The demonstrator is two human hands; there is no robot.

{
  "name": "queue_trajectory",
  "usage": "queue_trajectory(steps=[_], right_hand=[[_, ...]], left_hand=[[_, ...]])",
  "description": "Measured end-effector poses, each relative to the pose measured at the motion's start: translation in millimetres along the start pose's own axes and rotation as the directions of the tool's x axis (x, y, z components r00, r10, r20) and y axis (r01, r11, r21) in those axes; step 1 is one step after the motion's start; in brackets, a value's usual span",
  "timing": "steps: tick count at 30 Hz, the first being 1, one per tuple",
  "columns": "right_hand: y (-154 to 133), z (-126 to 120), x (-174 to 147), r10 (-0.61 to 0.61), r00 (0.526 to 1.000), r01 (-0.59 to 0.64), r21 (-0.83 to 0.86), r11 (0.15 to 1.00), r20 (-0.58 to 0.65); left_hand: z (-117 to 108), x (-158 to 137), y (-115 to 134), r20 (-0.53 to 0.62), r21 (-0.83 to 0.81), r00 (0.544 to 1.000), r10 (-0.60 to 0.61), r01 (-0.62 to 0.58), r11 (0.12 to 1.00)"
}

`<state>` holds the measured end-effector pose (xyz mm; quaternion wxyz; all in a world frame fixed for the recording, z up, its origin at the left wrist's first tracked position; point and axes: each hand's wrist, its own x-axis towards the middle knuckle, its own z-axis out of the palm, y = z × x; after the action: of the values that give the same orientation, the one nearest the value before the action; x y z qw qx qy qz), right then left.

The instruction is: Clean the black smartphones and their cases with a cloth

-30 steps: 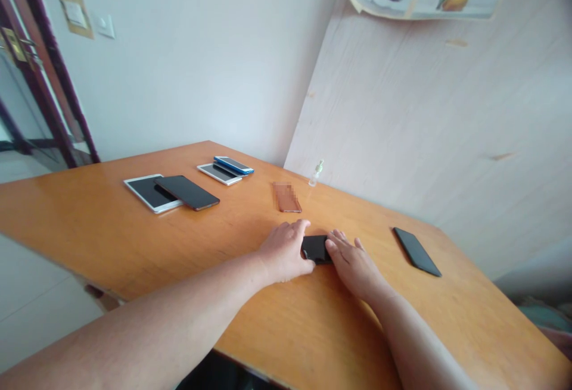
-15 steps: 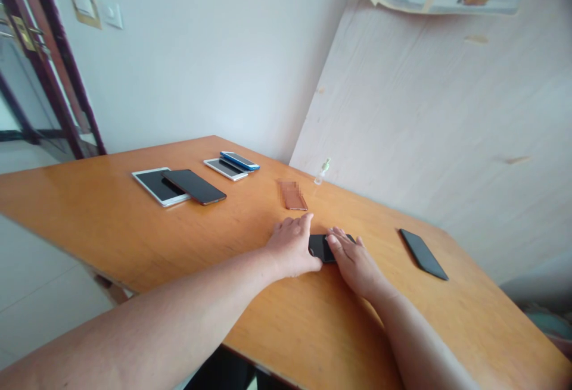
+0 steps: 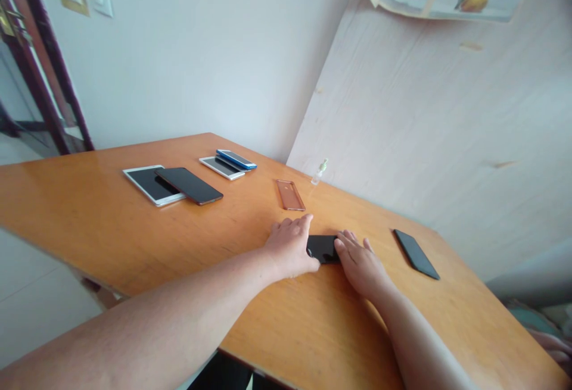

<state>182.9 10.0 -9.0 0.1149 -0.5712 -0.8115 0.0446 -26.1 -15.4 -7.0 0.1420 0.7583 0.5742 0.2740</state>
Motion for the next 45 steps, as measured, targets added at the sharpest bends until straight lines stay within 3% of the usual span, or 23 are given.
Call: queue_trajectory(steps=[3,5,11,13,15,18,25,32,38,40,45], right_hand=[[-31.7,-4.5,-16.0,-0.234,0.969,0.225,0.109,0.968,0.074],[-35.2,-6.8,-17.4,-0.283,0.954,0.268,0.141,0.953,0.103],[15.7,-4.2,-1.0,0.018,0.999,-0.018,-0.007,1.0,0.048],[10.1,-6.5,-7.6,-0.009,0.999,0.008,0.02,1.0,0.053],[-10.9,-13.3,-19.9,-0.111,0.99,0.104,0.084,0.991,0.09],[-39.7,-27.7,-34.6,-0.271,0.94,0.233,0.189,0.954,0.208],[-13.3,-43.5,-32.3,-0.01,0.987,0.007,0.024,1.0,0.162],[-51.4,-52.6,-50.5,-0.269,0.923,0.224,0.184,0.957,0.274],[-10.8,-42.0,-29.7,-0.013,0.992,0.017,-0.03,0.999,0.128],[-13.6,-38.8,-28.6,0.005,0.994,0.0,-0.045,0.999,0.109],[-58.1,-36.0,-39.4,-0.278,0.947,0.237,0.232,0.943,0.161]], left_hand=[[4.0,0.4,-2.6,-0.031,-0.005,0.999,0.019,-0.019,1.0],[5.6,0.7,-3.8,-0.037,-0.002,0.999,0.029,-0.029,1.0],[5.5,2.2,-4.8,-0.029,0.019,0.998,0.053,-0.053,0.998],[6.0,2.4,-5.1,-0.028,0.024,0.998,0.059,-0.059,0.998],[6.6,2.5,-5.5,-0.029,0.029,0.998,0.06,-0.059,0.998],[6.6,2.6,-6.0,-0.022,0.032,0.998,0.061,-0.06,0.998],[-0.8,3.8,-6.3,0.044,0.058,0.995,0.093,-0.095,0.994],[-4.8,3.5,-4.9,0.064,0.036,0.995,0.081,-0.083,0.996],[-3.4,3.7,-5.3,0.065,0.018,0.994,0.084,-0.086,0.996],[-3.1,3.9,-5.5,0.068,0.012,0.995,0.077,-0.078,0.997],[-3.1,4.3,-6.9,0.073,0.002,0.996,0.053,-0.053,0.999]])
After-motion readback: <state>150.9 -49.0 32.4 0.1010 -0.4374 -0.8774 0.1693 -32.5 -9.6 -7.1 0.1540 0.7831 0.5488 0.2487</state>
